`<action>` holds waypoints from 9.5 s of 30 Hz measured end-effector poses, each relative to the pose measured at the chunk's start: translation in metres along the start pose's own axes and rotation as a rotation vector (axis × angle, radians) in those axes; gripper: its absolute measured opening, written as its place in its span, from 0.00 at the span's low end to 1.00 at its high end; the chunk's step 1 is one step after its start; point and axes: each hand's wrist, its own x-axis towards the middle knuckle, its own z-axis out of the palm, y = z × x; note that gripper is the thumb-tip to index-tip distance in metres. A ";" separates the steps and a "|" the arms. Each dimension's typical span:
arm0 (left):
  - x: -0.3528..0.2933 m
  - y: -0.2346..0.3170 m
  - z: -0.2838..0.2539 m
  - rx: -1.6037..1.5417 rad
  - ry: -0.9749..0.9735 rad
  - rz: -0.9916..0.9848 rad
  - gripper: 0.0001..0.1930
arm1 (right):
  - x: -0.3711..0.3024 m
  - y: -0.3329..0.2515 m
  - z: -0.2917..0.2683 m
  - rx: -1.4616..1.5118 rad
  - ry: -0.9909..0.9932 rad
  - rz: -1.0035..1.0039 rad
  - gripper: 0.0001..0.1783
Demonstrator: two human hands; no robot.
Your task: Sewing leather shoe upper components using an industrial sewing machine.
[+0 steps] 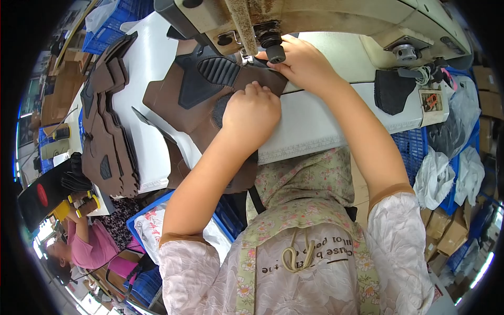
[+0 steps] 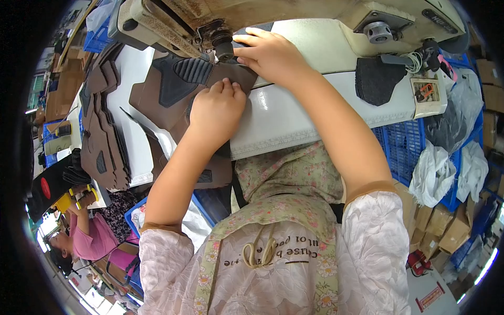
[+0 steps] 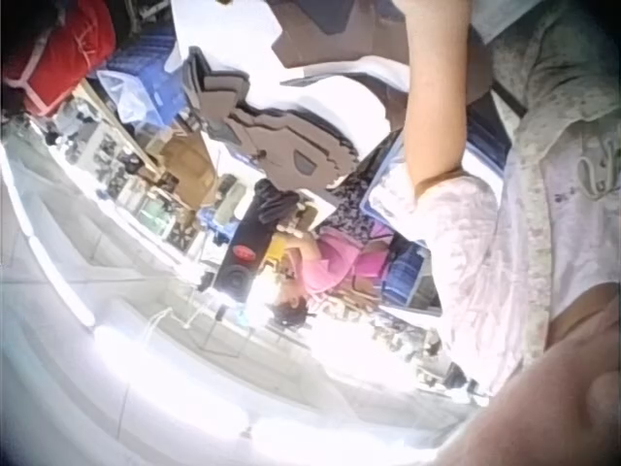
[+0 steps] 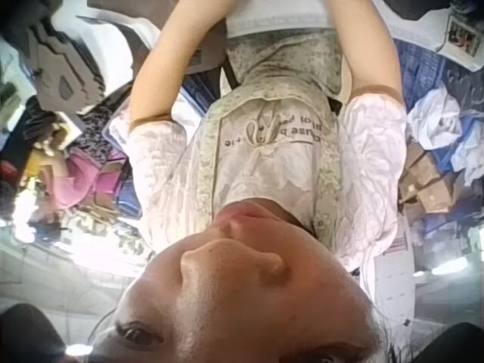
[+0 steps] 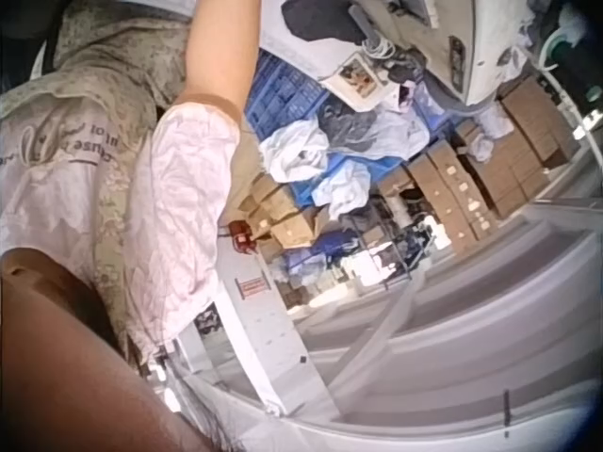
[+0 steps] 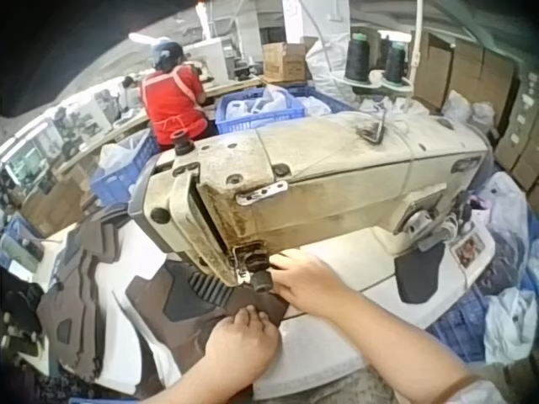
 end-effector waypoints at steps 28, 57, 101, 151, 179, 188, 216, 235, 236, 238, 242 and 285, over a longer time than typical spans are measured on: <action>0.015 -0.001 0.000 -0.046 -0.139 -0.110 0.12 | 0.008 0.006 -0.001 0.035 -0.038 0.044 0.11; -0.150 0.020 -0.070 -0.105 0.402 -0.912 0.37 | 0.008 0.003 -0.015 -0.001 -0.121 0.100 0.08; -0.007 -0.021 -0.024 -0.300 -0.118 -0.409 0.31 | -0.006 -0.020 -0.017 -0.105 0.023 -0.170 0.30; -0.014 -0.048 0.004 -0.295 -0.048 -0.270 0.29 | -0.012 -0.026 -0.010 -0.305 -0.032 -0.295 0.18; -0.009 -0.060 -0.011 -0.665 -0.072 -0.434 0.25 | -0.014 -0.033 -0.020 -0.223 -0.130 -0.171 0.25; -0.004 -0.072 -0.016 -0.750 -0.231 -0.474 0.25 | -0.020 -0.035 -0.033 -0.145 -0.131 -0.224 0.09; 0.004 -0.088 -0.017 -0.944 -0.337 -0.580 0.27 | -0.025 -0.022 -0.021 -0.148 0.054 -0.450 0.06; 0.012 -0.103 -0.009 -0.906 -0.288 -0.561 0.20 | -0.014 -0.021 -0.011 -0.156 0.070 -0.434 0.07; 0.011 -0.104 -0.008 -0.895 -0.238 -0.504 0.19 | -0.013 -0.021 -0.011 -0.155 0.068 -0.434 0.07; 0.013 -0.106 -0.007 -0.867 -0.264 -0.494 0.19 | -0.013 -0.021 -0.012 -0.163 0.063 -0.433 0.07; 0.017 -0.105 -0.007 -0.835 -0.330 -0.513 0.19 | -0.014 -0.021 -0.012 -0.200 0.084 -0.442 0.06; 0.010 -0.114 0.016 -0.471 -0.179 -0.295 0.19 | 0.005 -0.014 -0.007 -0.245 0.142 -0.509 0.06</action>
